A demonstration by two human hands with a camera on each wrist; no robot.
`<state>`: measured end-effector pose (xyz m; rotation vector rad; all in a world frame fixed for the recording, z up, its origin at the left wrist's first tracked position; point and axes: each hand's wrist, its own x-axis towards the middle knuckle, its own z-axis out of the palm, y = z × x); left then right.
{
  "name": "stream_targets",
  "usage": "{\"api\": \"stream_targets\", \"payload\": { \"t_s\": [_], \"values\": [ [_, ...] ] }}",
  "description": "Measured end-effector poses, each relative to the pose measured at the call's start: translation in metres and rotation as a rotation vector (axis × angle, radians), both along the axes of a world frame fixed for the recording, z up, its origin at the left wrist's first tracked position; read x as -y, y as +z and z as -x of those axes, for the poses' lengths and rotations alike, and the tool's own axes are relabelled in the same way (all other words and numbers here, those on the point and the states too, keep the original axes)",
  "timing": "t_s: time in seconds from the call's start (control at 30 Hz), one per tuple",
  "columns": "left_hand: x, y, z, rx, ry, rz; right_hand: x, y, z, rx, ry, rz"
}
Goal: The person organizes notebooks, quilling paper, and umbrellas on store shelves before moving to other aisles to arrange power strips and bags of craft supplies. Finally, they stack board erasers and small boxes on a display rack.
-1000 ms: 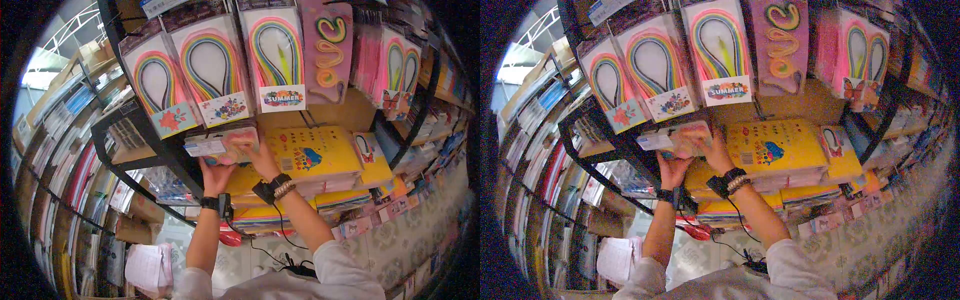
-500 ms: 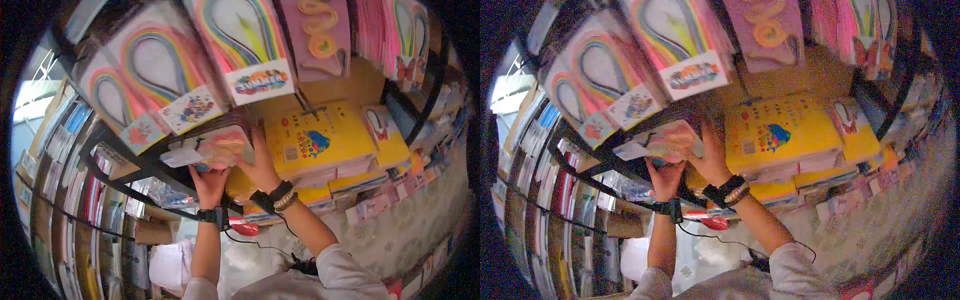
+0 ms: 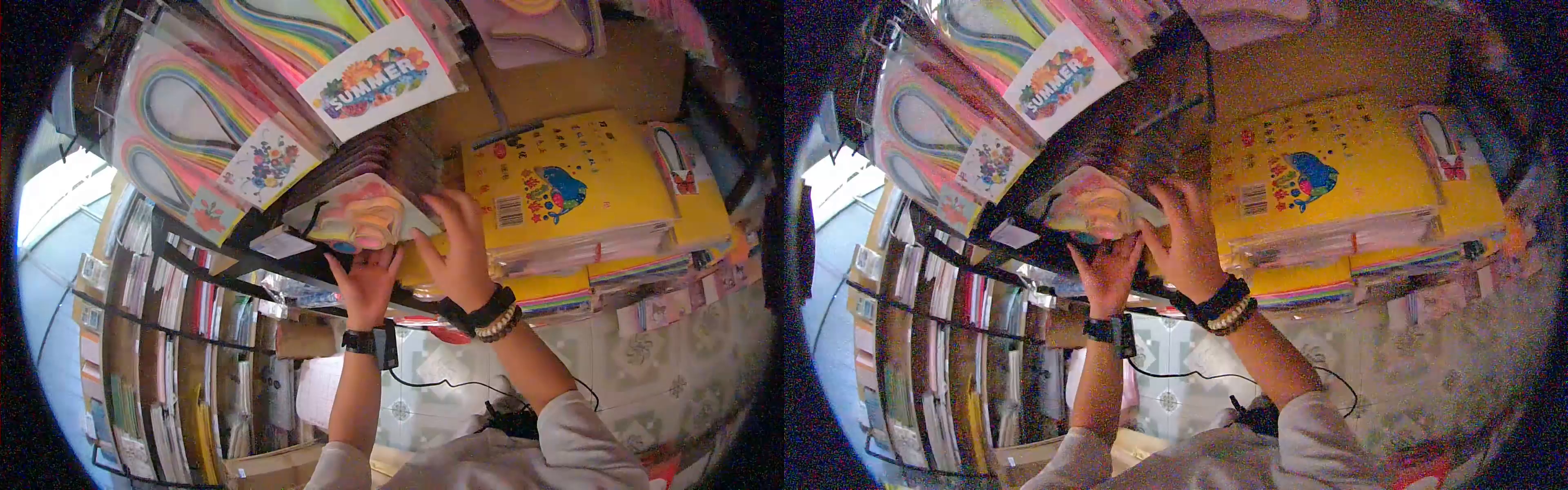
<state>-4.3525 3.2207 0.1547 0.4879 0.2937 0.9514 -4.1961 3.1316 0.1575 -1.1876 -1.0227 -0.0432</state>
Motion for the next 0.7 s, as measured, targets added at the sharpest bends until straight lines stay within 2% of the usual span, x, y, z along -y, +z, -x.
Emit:
{"api": "stream_targets", "payload": {
  "t_s": [0.27,0.33,0.5,0.57,0.63,0.7],
  "values": [
    [0.001,0.014,0.001,-0.139,0.068,-0.080,-0.014,-0.006,0.002,-0.084,0.021,-0.054],
    [0.001,0.019,-0.002,-0.141,0.023,-0.112,-0.017,-0.009,0.001,-0.071,0.020,-0.052],
    [-0.005,0.023,-0.007,-0.238,0.040,-0.238,-0.013,0.000,-0.002,-0.066,0.047,-0.023],
    [-0.008,0.021,-0.010,-0.258,0.020,-0.273,-0.014,0.001,0.001,-0.051,-0.088,-0.033],
    [-0.011,0.017,-0.009,-0.382,0.060,-0.273,-0.012,0.004,0.000,-0.085,-0.034,-0.003],
    [-0.012,0.017,-0.010,-0.356,0.058,-0.227,-0.010,0.004,0.001,-0.115,0.035,0.034]
  ]
}}
